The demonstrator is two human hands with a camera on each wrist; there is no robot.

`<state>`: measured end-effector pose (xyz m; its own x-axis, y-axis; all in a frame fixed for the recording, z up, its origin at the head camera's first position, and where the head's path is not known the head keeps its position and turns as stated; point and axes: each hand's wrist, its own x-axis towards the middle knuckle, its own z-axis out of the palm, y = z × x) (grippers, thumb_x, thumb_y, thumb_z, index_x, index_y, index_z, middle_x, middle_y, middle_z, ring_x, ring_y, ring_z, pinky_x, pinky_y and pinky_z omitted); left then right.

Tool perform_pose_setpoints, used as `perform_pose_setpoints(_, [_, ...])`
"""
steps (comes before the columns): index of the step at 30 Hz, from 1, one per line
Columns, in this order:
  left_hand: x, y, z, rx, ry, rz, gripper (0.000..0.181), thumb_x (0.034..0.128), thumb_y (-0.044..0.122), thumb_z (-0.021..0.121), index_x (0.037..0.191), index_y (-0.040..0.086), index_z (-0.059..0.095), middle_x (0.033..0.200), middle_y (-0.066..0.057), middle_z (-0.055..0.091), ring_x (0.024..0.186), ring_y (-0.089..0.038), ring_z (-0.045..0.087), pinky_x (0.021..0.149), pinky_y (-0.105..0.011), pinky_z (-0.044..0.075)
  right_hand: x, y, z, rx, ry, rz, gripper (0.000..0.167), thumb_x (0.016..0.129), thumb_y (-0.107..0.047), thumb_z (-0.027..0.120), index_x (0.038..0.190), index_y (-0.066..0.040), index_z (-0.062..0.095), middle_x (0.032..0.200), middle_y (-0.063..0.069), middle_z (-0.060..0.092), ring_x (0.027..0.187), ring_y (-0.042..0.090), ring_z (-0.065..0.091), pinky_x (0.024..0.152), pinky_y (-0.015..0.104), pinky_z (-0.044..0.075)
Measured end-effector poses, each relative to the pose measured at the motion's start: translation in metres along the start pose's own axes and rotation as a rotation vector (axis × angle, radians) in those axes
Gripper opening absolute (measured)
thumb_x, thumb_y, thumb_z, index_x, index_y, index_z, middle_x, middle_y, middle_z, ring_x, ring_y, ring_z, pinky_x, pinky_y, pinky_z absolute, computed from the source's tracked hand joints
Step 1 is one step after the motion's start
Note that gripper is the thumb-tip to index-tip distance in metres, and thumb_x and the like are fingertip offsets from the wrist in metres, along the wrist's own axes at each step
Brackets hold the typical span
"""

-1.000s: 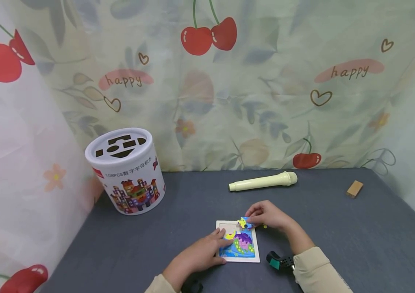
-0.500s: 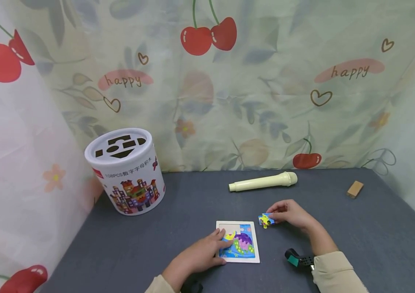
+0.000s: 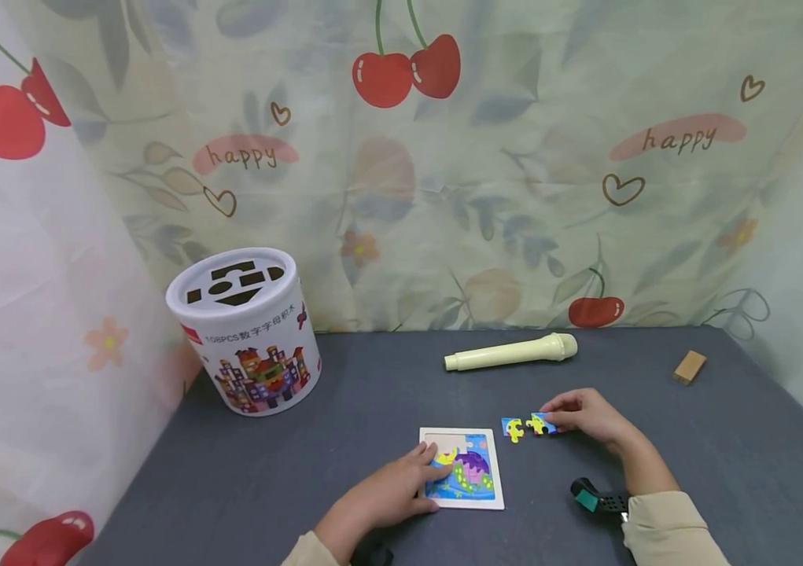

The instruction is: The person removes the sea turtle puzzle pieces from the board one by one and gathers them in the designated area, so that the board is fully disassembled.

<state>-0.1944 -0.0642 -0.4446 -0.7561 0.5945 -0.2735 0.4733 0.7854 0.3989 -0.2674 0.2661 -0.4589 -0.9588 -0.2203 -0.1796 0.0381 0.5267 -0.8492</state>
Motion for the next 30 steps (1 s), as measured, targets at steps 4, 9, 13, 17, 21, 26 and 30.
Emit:
perform_pose_setpoints(4, [-0.0008,0.0005,-0.0002,0.004,0.000,0.006,0.053,0.0868,0.032,0.064,0.137,0.029,0.047,0.151,-0.007,0.032,0.141,-0.025,0.027,0.109,-0.040,0.033,-0.0007,0.0014,-0.0009,-0.017,0.012,0.021,0.028,0.086,-0.018,0.066,0.103,0.004,0.067,0.089,0.004,0.067,0.075,0.013,0.058,0.066,0.027,0.051])
perform_pose_setpoints(9, [-0.0016,0.0014,-0.0012,0.008,-0.005,0.007,0.053,0.0869,0.032,0.064,0.137,0.029,0.047,0.151,-0.007,0.032,0.141,-0.025,0.027,0.109,-0.040,0.034,0.0000,0.0030,0.0014,-0.065,0.045,0.012,0.027,0.084,-0.018,0.068,0.100,0.003,0.069,0.089,0.005,0.067,0.073,0.014,0.054,0.063,0.027,0.048])
perform_pose_setpoints(13, [-0.0016,0.0023,-0.0017,0.016,-0.006,0.005,0.053,0.0867,0.033,0.064,0.137,0.029,0.047,0.151,-0.006,0.033,0.141,-0.024,0.028,0.109,-0.040,0.034,0.0008,0.0034,0.0038,-0.129,0.084,-0.012,0.024,0.082,-0.017,0.070,0.097,0.002,0.070,0.089,0.007,0.067,0.074,0.015,0.052,0.063,0.027,0.044])
perform_pose_setpoints(17, [-0.0013,0.0030,-0.0019,0.016,-0.012,-0.008,0.053,0.0867,0.033,0.064,0.137,0.030,0.047,0.151,-0.005,0.033,0.141,-0.024,0.027,0.109,-0.041,0.034,0.0012,0.0034,0.0041,-0.159,0.110,-0.025,0.022,0.081,-0.014,0.071,0.095,0.002,0.069,0.087,0.007,0.066,0.074,0.015,0.051,0.062,0.027,0.044])
perform_pose_setpoints(21, [-0.0006,0.0034,-0.0019,0.009,-0.018,-0.018,0.053,0.0867,0.034,0.064,0.137,0.030,0.047,0.152,-0.005,0.032,0.142,-0.023,0.026,0.109,-0.041,0.033,-0.0003,0.0027,0.0021,-0.154,0.106,-0.033,0.024,0.079,-0.013,0.073,0.096,0.003,0.068,0.083,0.005,0.064,0.072,0.015,0.052,0.061,0.026,0.044])
perform_pose_setpoints(26, [-0.0004,0.0034,-0.0019,-0.001,-0.015,-0.022,0.054,0.0866,0.034,0.064,0.137,0.031,0.046,0.152,-0.005,0.031,0.142,-0.023,0.026,0.110,-0.041,0.033,-0.0031,0.0020,-0.0014,-0.161,0.040,-0.087,0.030,0.075,-0.012,0.076,0.098,0.005,0.067,0.081,0.005,0.062,0.072,0.012,0.052,0.060,0.022,0.045])
perform_pose_setpoints(30, [-0.0004,0.0032,-0.0023,-0.004,-0.020,-0.031,0.054,0.0868,0.034,0.064,0.137,0.032,0.046,0.152,-0.005,0.031,0.142,-0.023,0.026,0.110,-0.041,0.033,-0.0044,0.0016,-0.0021,-0.170,0.004,-0.122,0.030,0.074,-0.009,0.077,0.098,0.006,0.067,0.079,0.004,0.060,0.071,0.010,0.050,0.060,0.020,0.044])
